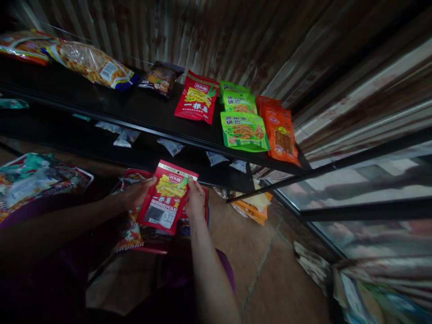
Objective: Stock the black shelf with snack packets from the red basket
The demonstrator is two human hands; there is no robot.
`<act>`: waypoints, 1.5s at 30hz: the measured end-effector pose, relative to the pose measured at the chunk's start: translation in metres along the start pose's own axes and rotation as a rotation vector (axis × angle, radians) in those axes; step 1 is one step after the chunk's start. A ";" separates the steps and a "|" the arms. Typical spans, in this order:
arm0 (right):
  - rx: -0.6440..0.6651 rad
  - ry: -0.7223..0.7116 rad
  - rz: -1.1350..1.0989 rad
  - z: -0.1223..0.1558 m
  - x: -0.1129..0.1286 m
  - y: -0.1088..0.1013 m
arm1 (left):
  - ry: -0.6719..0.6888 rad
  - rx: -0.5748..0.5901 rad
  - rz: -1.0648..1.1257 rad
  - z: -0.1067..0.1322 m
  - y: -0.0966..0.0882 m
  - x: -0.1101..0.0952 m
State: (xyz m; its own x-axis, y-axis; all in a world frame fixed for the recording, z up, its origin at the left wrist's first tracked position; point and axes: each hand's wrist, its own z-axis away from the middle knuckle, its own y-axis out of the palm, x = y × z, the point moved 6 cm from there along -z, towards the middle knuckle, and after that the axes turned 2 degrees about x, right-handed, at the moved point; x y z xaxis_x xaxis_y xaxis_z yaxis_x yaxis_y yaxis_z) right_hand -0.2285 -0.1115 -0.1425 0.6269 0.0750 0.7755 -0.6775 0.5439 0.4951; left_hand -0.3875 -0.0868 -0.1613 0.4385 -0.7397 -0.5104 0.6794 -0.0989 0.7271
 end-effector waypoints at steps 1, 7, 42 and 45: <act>-0.014 -0.007 0.000 -0.001 0.001 -0.001 | -0.028 0.024 0.004 0.001 0.003 0.002; -0.027 -0.049 0.029 -0.002 0.005 -0.006 | -0.037 0.138 -0.034 0.006 0.014 -0.006; -0.055 0.037 0.077 -0.008 -0.001 -0.016 | -0.101 0.084 -0.225 -0.001 -0.016 0.008; -0.078 0.040 0.069 -0.013 -0.001 -0.022 | -0.157 0.086 -0.276 0.003 -0.016 0.011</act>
State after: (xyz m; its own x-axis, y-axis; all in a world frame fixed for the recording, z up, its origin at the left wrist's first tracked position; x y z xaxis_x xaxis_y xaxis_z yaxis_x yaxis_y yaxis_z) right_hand -0.2093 -0.1127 -0.1588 0.5954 0.1470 0.7898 -0.6886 0.5998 0.4075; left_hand -0.3951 -0.0954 -0.1778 0.1441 -0.7699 -0.6217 0.7048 -0.3612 0.6106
